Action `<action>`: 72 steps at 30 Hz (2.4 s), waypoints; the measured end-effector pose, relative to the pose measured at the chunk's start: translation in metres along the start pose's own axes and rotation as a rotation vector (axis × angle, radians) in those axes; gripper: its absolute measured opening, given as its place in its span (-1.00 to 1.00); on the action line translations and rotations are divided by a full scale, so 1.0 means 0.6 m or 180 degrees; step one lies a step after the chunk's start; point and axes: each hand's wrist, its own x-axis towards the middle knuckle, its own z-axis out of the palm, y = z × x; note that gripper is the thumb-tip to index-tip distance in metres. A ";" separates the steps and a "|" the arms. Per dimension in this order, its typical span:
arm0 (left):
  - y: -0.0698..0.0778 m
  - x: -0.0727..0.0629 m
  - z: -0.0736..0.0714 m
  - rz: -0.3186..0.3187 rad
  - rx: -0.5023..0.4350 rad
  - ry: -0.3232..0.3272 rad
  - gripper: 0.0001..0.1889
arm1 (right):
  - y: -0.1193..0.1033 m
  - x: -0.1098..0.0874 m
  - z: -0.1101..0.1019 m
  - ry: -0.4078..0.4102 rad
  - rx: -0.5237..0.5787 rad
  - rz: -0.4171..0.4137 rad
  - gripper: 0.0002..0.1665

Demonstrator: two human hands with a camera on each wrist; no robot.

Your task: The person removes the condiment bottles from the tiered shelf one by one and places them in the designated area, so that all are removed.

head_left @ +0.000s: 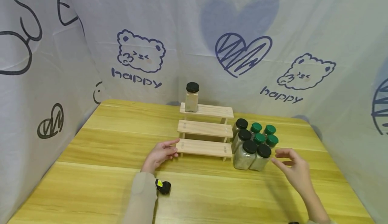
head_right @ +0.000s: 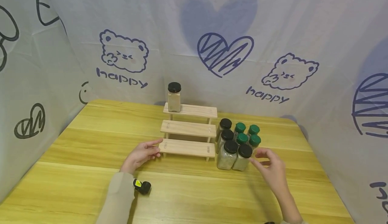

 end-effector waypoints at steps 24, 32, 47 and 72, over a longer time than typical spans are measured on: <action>0.002 -0.003 0.000 0.0041 0.0070 -0.0008 -0.53 | -0.321 0.030 0.021 -0.0410 0.1544 -0.0096 -0.84; 0.000 0.000 -0.001 0.0030 0.0060 0.0019 -0.53 | -0.329 0.037 0.060 -0.0461 0.1781 -0.0041 -0.87; 0.004 -0.003 0.002 0.0021 0.0184 0.0119 -0.54 | -0.402 0.075 0.095 -0.0711 0.1673 0.0317 -0.88; 0.014 -0.010 0.004 0.0040 0.0399 0.0164 -0.54 | -0.468 0.186 0.172 -0.0634 0.1531 0.0393 -0.84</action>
